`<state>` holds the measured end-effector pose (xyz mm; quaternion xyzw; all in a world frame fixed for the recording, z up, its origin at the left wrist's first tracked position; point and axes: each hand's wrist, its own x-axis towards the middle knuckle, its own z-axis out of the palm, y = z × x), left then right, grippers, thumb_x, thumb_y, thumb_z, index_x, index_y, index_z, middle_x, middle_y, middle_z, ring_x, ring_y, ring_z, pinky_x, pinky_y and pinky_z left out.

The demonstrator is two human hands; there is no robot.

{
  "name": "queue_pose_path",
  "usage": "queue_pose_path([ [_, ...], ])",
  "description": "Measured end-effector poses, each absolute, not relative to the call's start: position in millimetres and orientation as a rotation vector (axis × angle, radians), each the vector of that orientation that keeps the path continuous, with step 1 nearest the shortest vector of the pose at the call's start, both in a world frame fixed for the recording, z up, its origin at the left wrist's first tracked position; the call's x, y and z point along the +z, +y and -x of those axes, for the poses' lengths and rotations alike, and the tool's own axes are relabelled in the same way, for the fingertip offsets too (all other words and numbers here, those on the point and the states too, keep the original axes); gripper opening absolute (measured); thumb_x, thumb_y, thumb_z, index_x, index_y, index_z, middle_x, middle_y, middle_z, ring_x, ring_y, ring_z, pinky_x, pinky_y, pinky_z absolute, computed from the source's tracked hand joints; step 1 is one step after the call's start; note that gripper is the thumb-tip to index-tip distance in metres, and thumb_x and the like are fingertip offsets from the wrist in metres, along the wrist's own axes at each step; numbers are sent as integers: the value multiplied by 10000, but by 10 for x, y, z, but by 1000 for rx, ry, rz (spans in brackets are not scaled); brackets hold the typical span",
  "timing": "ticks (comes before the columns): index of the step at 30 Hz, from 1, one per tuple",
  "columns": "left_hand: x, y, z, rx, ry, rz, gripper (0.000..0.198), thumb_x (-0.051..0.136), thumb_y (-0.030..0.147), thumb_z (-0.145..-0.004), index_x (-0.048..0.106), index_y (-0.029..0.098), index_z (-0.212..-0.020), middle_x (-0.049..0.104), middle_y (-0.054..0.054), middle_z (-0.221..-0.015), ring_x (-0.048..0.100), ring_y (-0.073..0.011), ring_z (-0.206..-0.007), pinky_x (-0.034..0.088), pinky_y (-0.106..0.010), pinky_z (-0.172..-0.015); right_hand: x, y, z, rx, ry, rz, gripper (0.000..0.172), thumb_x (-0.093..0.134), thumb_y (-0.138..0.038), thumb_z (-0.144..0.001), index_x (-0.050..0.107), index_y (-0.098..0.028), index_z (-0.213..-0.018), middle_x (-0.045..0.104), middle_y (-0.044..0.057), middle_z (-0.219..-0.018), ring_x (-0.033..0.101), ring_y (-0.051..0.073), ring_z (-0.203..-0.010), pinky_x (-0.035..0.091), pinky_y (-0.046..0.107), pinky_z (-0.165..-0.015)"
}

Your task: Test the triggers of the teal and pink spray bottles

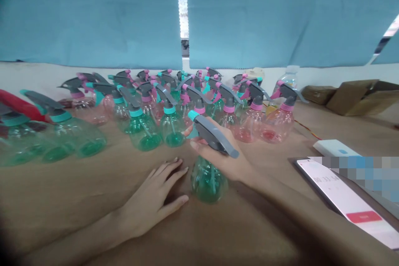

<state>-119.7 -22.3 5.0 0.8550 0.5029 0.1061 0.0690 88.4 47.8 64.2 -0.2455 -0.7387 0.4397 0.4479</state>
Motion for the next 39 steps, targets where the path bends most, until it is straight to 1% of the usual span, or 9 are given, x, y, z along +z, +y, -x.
queue_pose_path([
  [4,40,-229,1206,345,1514,-2573,567,468,510,-902,454,145,-1337,412,-150,-1430,357,-313,-1313,327,-511,-1048,679,460,-883,1068,-1852,650,269,614,-314,-820,600,-282,-1086,645,22,-1093,631,197,-897,496,349,-802],
  [8,37,-236,1208,343,1511,-2573,567,466,512,-903,452,149,-1338,411,-148,-1432,351,-311,-1318,320,-512,-1053,701,440,-882,1034,-1852,732,216,617,-383,-815,596,-280,-1004,640,6,-923,601,184,-776,483,338,-721],
  [13,54,-226,1196,306,1512,-2568,575,464,511,-904,450,137,-1340,405,-155,-1434,337,-313,-1325,318,-517,-1053,679,461,-886,1022,-1857,728,155,564,-414,-848,563,-260,-868,543,-19,-768,491,139,-651,411,282,-594],
  [20,60,-220,1195,344,1512,-2569,547,472,501,-903,467,153,-1325,415,-151,-1427,357,-316,-1314,326,-520,-1043,617,464,-911,1068,-1804,743,222,597,-425,-828,473,-247,-779,370,-59,-640,338,107,-543,315,255,-501],
  [24,57,-230,1200,362,1506,-2557,541,477,499,-899,468,165,-1324,416,-148,-1428,362,-322,-1311,331,-523,-1038,631,460,-921,1069,-1808,750,183,601,-404,-832,506,-250,-806,430,-50,-661,394,113,-565,347,255,-517],
  [30,59,-216,1199,356,1505,-2555,543,493,488,-894,468,163,-1328,419,-152,-1424,369,-326,-1304,336,-522,-1034,731,414,-876,1065,-1804,710,167,639,-363,-803,601,-269,-935,648,3,-953,609,176,-801,480,333,-748],
  [35,54,-225,1199,311,1521,-2559,555,475,498,-902,459,156,-1339,398,-158,-1438,355,-329,-1312,324,-534,-1039,732,397,-826,1065,-1745,734,268,648,-377,-788,602,-255,-1023,677,39,-1059,632,218,-983,495,388,-861],
  [37,58,-233,1196,309,1517,-2561,554,466,503,-907,456,160,-1342,393,-155,-1442,355,-329,-1312,327,-534,-1037,722,397,-814,1042,-1749,784,323,661,-401,-773,606,-255,-1056,689,43,-1029,640,232,-958,510,401,-830],
  [39,66,-237,1193,310,1512,-2561,554,464,503,-908,455,158,-1341,394,-156,-1442,357,-329,-1312,330,-532,-1036,715,392,-810,978,-1777,884,336,658,-423,-769,624,-262,-1062,705,38,-913,653,243,-865,530,399,-731],
])
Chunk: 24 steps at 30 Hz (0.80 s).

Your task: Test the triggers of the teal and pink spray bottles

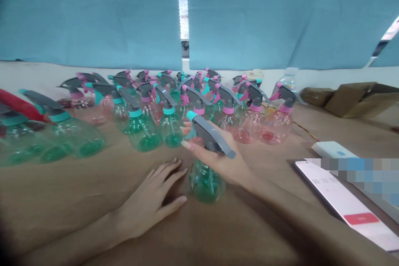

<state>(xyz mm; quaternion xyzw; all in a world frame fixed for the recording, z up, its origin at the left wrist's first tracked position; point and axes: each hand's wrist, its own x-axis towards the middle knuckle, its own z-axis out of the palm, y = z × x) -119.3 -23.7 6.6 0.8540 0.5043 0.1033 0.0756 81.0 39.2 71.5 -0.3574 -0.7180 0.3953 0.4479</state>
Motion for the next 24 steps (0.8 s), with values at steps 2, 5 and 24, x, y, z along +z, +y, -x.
queue_pose_path([
  [2,72,-235,1190,306,1517,-2555,552,469,499,-906,456,159,-1340,400,-155,-1438,362,-327,-1309,334,-526,-1035,714,384,-811,907,-1804,953,339,648,-438,-771,638,-272,-1066,701,30,-816,653,243,-787,529,385,-653],
  [5,65,-226,1192,298,1528,-2554,553,473,499,-905,451,164,-1345,403,-149,-1437,365,-323,-1307,334,-518,-1037,721,372,-814,860,-1828,910,354,641,-418,-770,629,-277,-1095,705,25,-885,655,227,-797,533,364,-669],
  [24,53,-228,1201,259,1531,-2579,561,461,496,-913,423,164,-1364,391,-143,-1445,346,-309,-1318,338,-512,-1037,354,551,-868,555,-1958,1034,160,616,-405,-779,651,-263,-715,683,18,-741,658,218,-767,525,441,-840],
])
